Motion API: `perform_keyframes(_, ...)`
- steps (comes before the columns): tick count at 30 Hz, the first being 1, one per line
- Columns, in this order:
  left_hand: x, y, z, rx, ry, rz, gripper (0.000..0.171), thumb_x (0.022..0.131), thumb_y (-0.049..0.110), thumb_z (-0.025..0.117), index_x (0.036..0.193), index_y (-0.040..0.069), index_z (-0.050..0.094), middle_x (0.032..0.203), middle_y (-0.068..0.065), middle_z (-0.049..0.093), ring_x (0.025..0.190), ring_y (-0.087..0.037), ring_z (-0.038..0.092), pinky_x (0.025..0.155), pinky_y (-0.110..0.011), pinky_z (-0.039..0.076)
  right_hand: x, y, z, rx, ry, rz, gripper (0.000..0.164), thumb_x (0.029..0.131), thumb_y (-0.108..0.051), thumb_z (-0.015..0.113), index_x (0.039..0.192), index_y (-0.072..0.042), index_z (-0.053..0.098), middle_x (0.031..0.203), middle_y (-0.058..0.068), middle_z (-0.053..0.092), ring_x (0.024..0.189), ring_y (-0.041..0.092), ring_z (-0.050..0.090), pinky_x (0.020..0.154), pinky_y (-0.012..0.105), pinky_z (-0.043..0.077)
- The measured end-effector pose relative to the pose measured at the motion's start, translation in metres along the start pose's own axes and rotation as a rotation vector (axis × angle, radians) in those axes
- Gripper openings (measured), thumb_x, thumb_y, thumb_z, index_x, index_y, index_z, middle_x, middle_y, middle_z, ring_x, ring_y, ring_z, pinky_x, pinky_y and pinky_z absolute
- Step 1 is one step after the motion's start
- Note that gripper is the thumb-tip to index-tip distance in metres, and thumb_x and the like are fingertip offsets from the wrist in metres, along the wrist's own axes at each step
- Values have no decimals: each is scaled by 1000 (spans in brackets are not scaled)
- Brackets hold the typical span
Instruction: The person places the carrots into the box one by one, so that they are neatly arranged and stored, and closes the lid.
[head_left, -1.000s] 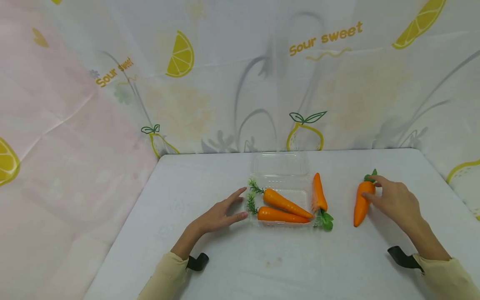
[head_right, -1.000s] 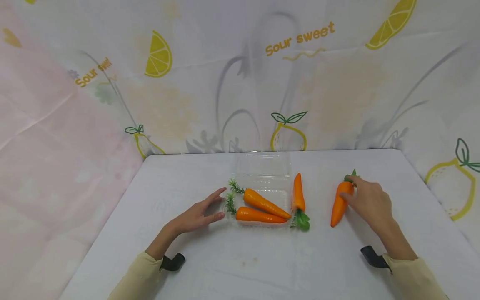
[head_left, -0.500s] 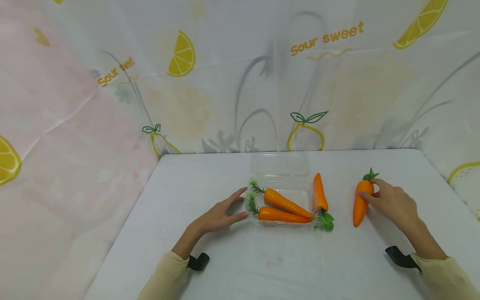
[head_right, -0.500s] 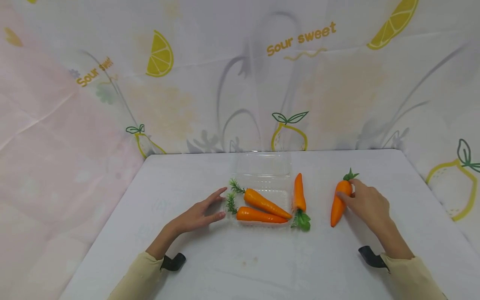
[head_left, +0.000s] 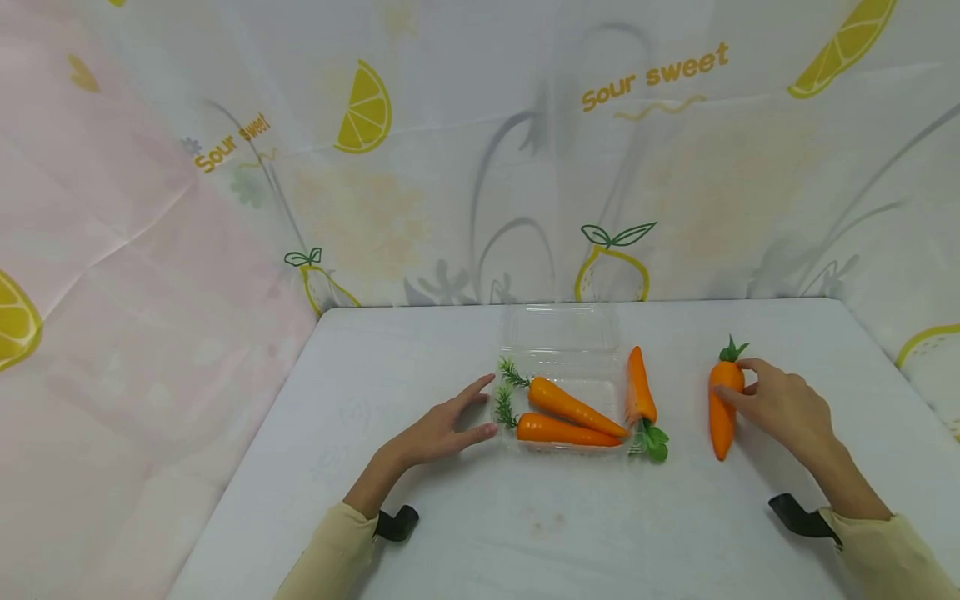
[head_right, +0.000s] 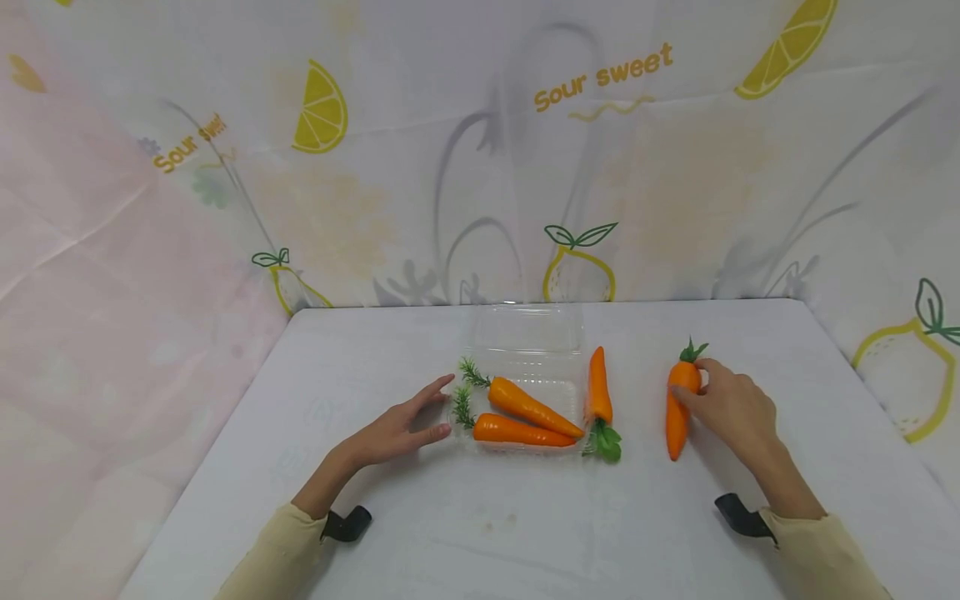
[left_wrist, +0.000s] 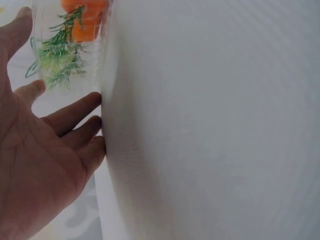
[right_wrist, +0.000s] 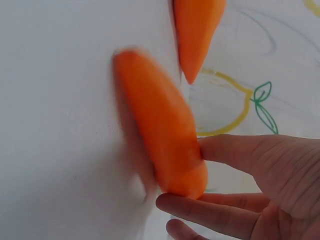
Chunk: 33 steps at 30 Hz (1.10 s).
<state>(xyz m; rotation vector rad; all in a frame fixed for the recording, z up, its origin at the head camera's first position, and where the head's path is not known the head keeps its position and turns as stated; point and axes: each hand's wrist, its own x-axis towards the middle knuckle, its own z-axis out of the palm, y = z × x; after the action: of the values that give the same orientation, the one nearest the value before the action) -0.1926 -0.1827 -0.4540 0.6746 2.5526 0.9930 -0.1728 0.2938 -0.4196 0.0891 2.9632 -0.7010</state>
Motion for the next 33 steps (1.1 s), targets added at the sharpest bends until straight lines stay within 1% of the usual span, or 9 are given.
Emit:
perform_keyframes(6,-1,0,0,-7,2,0,80,94,56,59,158,36,17,148,-2,46,139,-28,37,111,-57,27,0,-1,0,7,17,-1,63,91,-36,66,128,11,48,102,31,66,79,38,62,51,32,46)
perform_keyframes(12,-1,3,0,-17,3,5,79,94,54,60,158,35,18,148,-4,47,139,-29,37,111,-58,27,0,-3,1,14,33,-16,62,88,-36,70,125,10,52,99,29,67,78,36,61,52,32,46)
perform_keyframes(18,0,1,0,-7,-2,-1,80,94,56,59,158,36,17,148,-2,46,139,-28,38,111,-57,27,1,-7,2,14,50,-28,60,86,-35,72,124,8,53,100,28,67,76,33,61,55,32,46)
perform_keyframes(24,-1,2,1,-9,5,0,79,94,55,59,158,35,18,148,-4,46,139,-30,37,110,-59,27,1,-11,0,29,70,-79,56,86,-32,72,125,4,55,101,27,68,76,32,61,58,32,46)
perform_keyframes(27,-1,3,1,-10,5,-8,78,94,55,59,158,38,18,148,-4,46,139,-29,37,111,-59,27,0,-14,-1,34,81,-113,54,87,-32,72,126,2,57,102,26,69,77,31,63,59,31,46)
perform_keyframes(31,-1,4,0,-6,6,-7,78,94,54,60,158,38,18,148,-4,46,140,-29,37,111,-58,26,-1,-19,-3,41,86,-138,55,88,-34,72,127,1,57,104,26,68,81,34,63,60,32,46)
perform_keyframes(33,-1,4,0,-4,7,-1,78,94,54,59,158,36,18,148,-4,46,139,-29,37,111,-59,27,-1,-21,-4,46,89,-146,56,88,-35,72,129,0,57,105,26,69,84,36,64,61,34,47)
